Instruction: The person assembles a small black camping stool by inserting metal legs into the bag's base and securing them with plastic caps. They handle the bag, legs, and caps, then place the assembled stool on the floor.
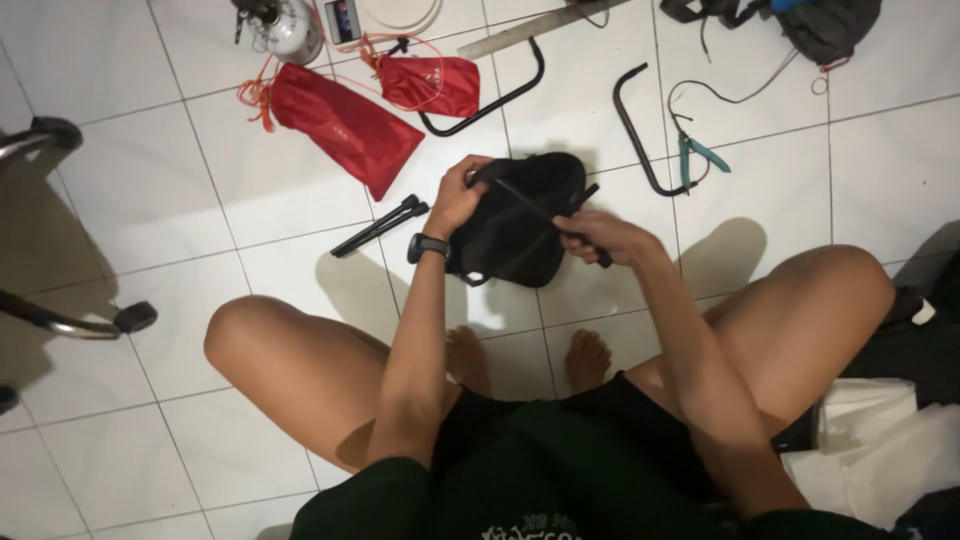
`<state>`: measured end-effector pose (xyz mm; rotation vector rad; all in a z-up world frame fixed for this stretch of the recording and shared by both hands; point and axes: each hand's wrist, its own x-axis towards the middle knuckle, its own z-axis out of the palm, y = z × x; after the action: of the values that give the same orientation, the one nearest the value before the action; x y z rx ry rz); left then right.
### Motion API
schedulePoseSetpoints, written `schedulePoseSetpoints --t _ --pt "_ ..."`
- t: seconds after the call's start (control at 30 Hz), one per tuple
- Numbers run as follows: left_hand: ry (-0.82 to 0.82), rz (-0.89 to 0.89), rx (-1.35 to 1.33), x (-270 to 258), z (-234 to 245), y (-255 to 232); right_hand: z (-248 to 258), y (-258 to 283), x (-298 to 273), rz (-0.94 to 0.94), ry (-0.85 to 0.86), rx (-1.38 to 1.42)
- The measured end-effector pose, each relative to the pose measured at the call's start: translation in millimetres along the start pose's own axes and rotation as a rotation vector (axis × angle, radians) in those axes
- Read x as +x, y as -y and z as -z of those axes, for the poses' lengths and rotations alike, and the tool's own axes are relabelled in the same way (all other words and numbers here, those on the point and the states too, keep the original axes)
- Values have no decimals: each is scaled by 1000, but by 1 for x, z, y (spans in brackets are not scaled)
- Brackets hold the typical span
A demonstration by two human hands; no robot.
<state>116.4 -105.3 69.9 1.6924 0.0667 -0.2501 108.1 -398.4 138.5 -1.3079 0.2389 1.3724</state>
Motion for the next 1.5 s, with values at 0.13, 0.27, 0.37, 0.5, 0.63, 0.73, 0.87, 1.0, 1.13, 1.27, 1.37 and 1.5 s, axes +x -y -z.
schedulePoseSetpoints --t 0.13,0.27,0.37,0.5,0.63,0.73,0.87,1.0,1.13,1.27,1.37,1.5 --pt "60 180 156 8 12 -5 -9 -3 16 14 48 64" --pt "31 109 482 -2 14 -26 -14 4 41 -33 -24 118" --pt "110 -27 684 -20 1 -63 2 -4 70 -52 -88 232" --pt "390 19 769 -27 -31 -112 19 -16 113 -17 -51 368" --pt "400 -54 848 -18 -49 -94 26 -21 145 -20 30 509" --pt "325 -124 788 -15 -52 -99 20 -30 156 33 35 595" --pt "270 -67 843 2 -43 -106 11 1 126 169 66 657" --pt "239 -80 903 17 -21 -92 36 -19 135 113 -126 426" --pt "244 -178 865 22 -11 -88 39 -49 144 620 -723 -256" --pt "251 -206 884 30 -8 -82 7 -18 120 846 -982 -710" --pt "267 -218 906 31 -11 -80 -3 -13 122 847 -1042 -839" --pt "268 -215 918 32 -11 -83 8 -19 136 835 -1036 -862"
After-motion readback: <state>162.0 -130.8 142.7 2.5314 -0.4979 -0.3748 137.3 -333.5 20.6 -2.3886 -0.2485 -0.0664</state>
